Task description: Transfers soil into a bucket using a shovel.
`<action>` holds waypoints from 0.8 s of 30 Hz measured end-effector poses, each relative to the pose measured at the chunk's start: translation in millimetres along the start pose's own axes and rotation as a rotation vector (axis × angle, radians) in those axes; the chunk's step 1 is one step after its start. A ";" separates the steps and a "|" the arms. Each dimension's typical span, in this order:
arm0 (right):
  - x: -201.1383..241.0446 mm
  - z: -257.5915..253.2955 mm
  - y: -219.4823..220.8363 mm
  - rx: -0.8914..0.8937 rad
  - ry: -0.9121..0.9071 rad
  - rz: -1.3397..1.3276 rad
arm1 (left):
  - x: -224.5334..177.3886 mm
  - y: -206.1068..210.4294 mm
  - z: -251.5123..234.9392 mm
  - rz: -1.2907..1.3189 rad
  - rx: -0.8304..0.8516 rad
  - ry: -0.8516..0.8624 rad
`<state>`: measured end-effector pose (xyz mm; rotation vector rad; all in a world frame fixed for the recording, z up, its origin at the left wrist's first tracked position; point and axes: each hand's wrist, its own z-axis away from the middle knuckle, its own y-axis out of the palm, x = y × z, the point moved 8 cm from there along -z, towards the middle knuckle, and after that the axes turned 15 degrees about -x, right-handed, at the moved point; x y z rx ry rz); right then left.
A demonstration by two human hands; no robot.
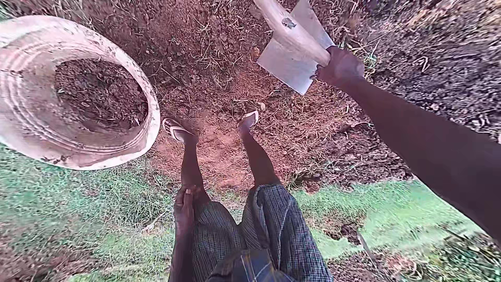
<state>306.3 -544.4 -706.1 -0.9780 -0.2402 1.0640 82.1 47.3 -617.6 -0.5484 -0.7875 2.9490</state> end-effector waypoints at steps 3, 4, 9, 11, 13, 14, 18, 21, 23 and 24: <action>1.8 0.9 -1.0 0.005 0.012 0.003 | -5.6 7.4 3.9 -0.025 0.018 0.070; 1.9 0.9 -1.1 0.007 0.011 0.005 | -8.3 9.8 3.5 -0.032 0.026 0.077; 0.3 -2.2 -1.0 0.007 0.004 0.004 | -21.9 6.4 0.6 0.009 0.021 0.097; -2.1 -5.0 1.1 0.001 0.004 -0.003 | -20.7 -0.9 2.0 0.001 0.003 0.090; -4.1 -7.5 3.3 -0.005 -0.001 -0.007 | -17.0 -9.9 7.1 -0.026 -0.017 0.100; -3.9 -7.9 3.0 -0.007 -0.001 -0.009 | -15.6 -13.7 11.4 -0.039 -0.029 0.104; -1.0 -3.1 0.3 -0.008 0.000 -0.008 | -11.8 -22.2 26.3 -0.056 -0.047 0.125; 0.8 -1.4 -1.8 -0.007 0.012 -0.014 | -11.8 -22.4 30.0 -0.036 -0.052 0.149; 1.8 0.3 -1.7 -0.003 0.014 -0.019 | -9.6 -29.7 32.4 -0.002 -0.082 0.160; 1.8 1.2 -1.0 0.005 0.012 -0.019 | -8.2 -36.7 33.7 0.020 -0.104 0.171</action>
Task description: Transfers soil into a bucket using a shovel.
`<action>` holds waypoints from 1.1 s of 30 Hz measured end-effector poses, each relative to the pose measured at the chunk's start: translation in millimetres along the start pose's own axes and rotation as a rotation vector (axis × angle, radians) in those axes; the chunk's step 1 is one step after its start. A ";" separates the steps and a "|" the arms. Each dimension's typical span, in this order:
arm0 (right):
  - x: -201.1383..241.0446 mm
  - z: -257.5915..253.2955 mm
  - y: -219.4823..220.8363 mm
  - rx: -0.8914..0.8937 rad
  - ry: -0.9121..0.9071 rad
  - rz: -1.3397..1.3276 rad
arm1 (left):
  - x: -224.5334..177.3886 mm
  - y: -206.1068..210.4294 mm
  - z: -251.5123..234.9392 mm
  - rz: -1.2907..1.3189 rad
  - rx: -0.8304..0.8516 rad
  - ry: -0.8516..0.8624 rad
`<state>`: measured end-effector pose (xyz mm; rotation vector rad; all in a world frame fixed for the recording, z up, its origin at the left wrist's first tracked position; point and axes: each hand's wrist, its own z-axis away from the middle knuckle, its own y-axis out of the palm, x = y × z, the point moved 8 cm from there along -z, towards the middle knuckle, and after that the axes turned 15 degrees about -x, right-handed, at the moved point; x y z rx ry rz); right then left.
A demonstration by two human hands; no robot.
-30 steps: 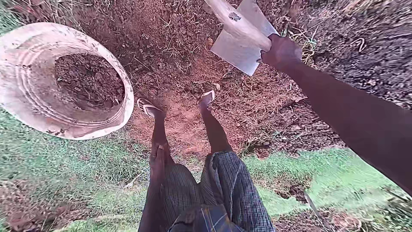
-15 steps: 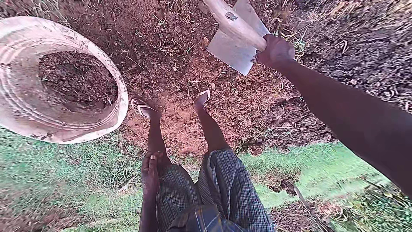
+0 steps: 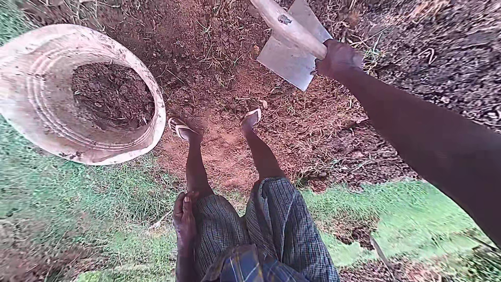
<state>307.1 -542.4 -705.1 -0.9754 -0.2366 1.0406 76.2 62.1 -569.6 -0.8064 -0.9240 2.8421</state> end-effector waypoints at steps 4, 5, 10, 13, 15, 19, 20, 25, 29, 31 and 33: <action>7.1 0.8 -2.1 -0.019 -0.074 -0.036 | 3.6 -36.3 5.1 0.012 -0.085 0.024; 8.6 7.8 -5.2 -0.045 -0.097 -0.062 | 10.2 -47.6 7.2 -0.006 -0.094 0.011; 10.0 89.3 -42.4 -0.323 -0.236 -0.260 | 54.0 -74.5 32.0 -0.208 -0.114 -0.229; -6.0 166.7 -12.9 -0.144 -0.204 -0.477 | 72.8 -84.3 48.0 -0.343 -0.041 -0.295; -24.3 224.2 26.8 0.128 -0.079 -0.541 | 80.5 -85.0 55.2 -0.334 0.015 -0.273; -81.1 337.5 109.2 0.549 0.098 -0.415 | 67.5 -79.5 55.4 -0.323 0.000 -0.268; -95.3 361.9 124.1 0.615 0.113 -0.400 | 64.2 -79.1 53.4 -0.325 -0.009 -0.296; -119.7 425.8 131.9 0.842 0.102 -0.338 | 52.6 -79.1 50.7 -0.346 0.022 -0.261; -129.0 389.1 102.9 0.570 0.229 -0.445 | 30.6 -74.8 51.6 -0.474 0.087 -0.234; -119.8 360.1 67.9 0.434 0.255 -0.572 | 29.1 -74.9 47.8 -0.461 0.088 -0.166; -102.3 336.7 24.8 0.304 0.231 -0.770 | 22.8 -74.3 45.7 -0.480 0.093 -0.110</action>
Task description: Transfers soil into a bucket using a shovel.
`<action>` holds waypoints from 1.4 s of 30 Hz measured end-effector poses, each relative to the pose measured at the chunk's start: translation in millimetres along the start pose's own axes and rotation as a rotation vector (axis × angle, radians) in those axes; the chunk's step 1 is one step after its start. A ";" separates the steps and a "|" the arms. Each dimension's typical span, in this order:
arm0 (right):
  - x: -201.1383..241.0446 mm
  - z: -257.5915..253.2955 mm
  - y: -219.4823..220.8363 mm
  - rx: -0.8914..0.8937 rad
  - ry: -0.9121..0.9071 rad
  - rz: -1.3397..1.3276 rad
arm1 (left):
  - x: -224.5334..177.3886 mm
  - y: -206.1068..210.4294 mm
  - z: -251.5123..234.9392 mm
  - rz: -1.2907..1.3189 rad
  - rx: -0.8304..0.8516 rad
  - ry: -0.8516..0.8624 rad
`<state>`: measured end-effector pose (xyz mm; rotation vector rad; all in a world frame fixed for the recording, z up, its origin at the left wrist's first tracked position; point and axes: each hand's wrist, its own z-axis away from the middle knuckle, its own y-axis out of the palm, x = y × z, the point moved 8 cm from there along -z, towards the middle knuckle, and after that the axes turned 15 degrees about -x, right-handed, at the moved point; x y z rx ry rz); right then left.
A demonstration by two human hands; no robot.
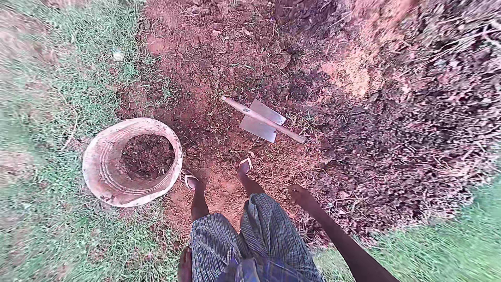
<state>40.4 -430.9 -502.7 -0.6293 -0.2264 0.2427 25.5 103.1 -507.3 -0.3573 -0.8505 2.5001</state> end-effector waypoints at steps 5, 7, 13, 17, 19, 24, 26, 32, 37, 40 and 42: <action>74.1 -5.8 -31.4 -0.045 -0.148 -0.213 | -33.9 -1.0 -0.2 0.004 -0.014 0.111; 82.5 -1.0 -35.2 -0.029 -0.174 -0.249 | -48.6 -1.7 5.7 0.060 -0.002 0.106; 25.5 -6.8 -28.4 0.024 -0.119 -0.191 | -83.8 -3.5 13.6 0.169 0.022 0.151; -41.5 -2.5 -34.7 0.025 0.048 -0.206 | -100.0 -2.9 14.9 0.302 0.044 0.099; -67.1 3.6 -42.8 0.016 0.133 -0.225 | -116.3 -4.9 22.2 0.328 0.054 0.089; -130.3 10.0 -63.8 -0.055 0.249 -0.368 | -154.3 -4.4 32.0 0.292 0.054 0.171; -162.8 14.4 -69.2 -0.057 0.287 -0.375 | -158.0 -4.9 38.9 0.284 0.043 0.186; -208.8 21.6 -95.1 -0.116 0.341 -0.381 | -159.7 -3.6 51.9 0.312 0.012 0.228; -177.1 14.8 -98.4 -0.112 0.285 -0.351 | -135.7 -3.9 55.3 0.316 0.010 0.183; -130.6 11.8 -94.8 -0.089 0.187 -0.350 | -116.7 -6.5 51.2 0.293 0.034 0.144; -98.9 14.4 -92.2 -0.095 0.115 -0.350 | -100.6 -7.5 44.5 0.307 0.056 0.098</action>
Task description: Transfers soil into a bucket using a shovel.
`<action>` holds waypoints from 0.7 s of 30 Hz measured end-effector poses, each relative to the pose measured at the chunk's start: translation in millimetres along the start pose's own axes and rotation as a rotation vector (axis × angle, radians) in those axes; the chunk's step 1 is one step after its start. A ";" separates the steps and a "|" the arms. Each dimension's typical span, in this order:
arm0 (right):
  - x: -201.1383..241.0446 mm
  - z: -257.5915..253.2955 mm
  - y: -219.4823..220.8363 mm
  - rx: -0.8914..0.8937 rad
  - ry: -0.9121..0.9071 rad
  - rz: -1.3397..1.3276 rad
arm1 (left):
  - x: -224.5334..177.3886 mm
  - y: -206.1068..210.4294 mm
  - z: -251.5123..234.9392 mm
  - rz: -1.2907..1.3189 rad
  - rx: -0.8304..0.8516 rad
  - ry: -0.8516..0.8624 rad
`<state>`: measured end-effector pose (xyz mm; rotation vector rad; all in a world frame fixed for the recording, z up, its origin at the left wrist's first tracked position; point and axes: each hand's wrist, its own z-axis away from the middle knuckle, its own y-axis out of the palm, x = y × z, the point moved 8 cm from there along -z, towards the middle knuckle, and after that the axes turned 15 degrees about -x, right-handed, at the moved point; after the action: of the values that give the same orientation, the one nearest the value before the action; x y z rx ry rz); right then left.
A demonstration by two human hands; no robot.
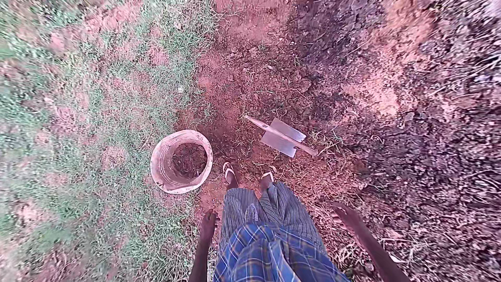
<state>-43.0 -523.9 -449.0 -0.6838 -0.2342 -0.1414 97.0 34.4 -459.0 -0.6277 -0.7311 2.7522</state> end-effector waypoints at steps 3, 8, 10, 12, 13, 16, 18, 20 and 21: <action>34.7 10.7 16.6 -0.004 -0.070 0.020 | 19.7 -7.1 -12.7 0.032 0.015 -0.081; 46.3 32.6 45.2 0.015 -0.108 0.140 | 23.7 -36.4 -39.1 0.049 0.022 -0.105; 42.8 39.7 57.9 0.025 -0.112 0.184 | 15.2 -50.3 -57.5 0.062 0.030 -0.080; 33.8 52.2 70.5 0.039 -0.083 0.210 | 9.5 -66.9 -75.6 0.064 0.025 -0.062; 30.8 58.4 77.1 0.050 -0.080 0.210 | 5.0 -75.2 -84.1 0.064 0.022 -0.056; 32.4 88.4 96.8 0.092 -0.073 0.190 | -11.3 -99.9 -109.2 0.068 0.016 -0.039; 31.0 111.1 107.3 0.104 -0.083 0.180 | -20.7 -114.0 -125.6 0.081 0.000 -0.039; 23.2 132.5 114.9 0.084 -0.090 0.151 | -32.4 -123.8 -140.1 0.086 0.002 -0.037; 18.3 142.8 118.8 0.067 -0.078 0.139 | -39.5 -127.1 -147.8 0.082 0.006 -0.027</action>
<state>-24.8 -342.4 -409.4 -0.6376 -0.2641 0.0265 212.7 192.0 -495.7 -0.6337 -0.7185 2.8418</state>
